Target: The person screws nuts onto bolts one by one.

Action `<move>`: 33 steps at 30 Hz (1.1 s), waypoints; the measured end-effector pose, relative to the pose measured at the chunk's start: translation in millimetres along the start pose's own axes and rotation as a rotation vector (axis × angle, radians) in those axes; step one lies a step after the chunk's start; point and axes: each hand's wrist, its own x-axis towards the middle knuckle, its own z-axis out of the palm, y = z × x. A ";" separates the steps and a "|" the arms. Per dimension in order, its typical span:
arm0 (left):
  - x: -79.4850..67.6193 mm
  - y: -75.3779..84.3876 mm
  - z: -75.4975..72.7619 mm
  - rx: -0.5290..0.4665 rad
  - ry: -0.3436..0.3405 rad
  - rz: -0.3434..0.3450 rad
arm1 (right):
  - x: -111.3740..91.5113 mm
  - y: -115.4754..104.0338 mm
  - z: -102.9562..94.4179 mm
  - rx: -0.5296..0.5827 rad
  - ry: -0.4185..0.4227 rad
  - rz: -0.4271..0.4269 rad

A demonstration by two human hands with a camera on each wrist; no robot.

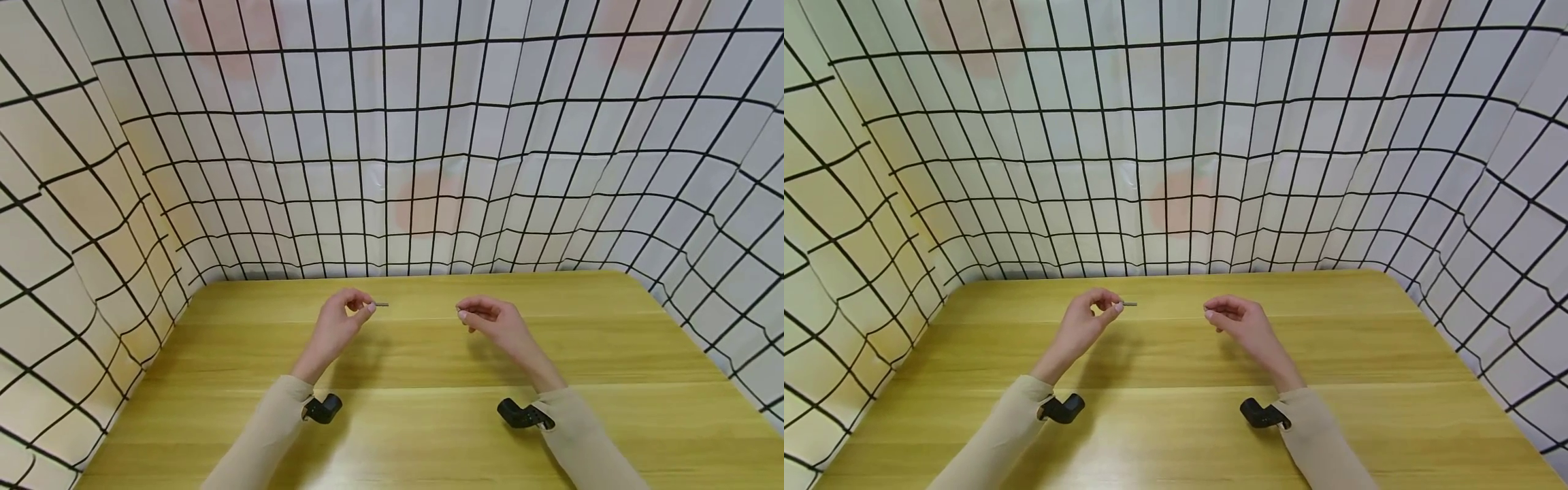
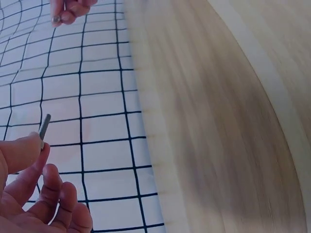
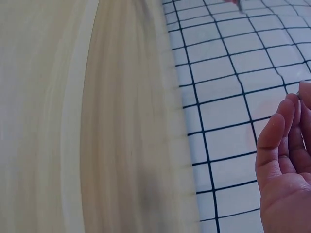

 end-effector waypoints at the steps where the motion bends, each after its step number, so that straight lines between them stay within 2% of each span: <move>1: -0.3 0.3 0.8 -0.002 0.003 -0.007 | -1.3 -4.3 1.9 0.005 0.004 -0.002; 18: -11.0 14.1 -0.2 -0.125 0.150 -0.051 | -3.0 -24.6 29.8 0.066 0.057 -0.030; 33: -17.6 21.1 3.1 -0.161 0.153 -0.069 | -3.3 -37.1 39.5 0.103 0.057 -0.049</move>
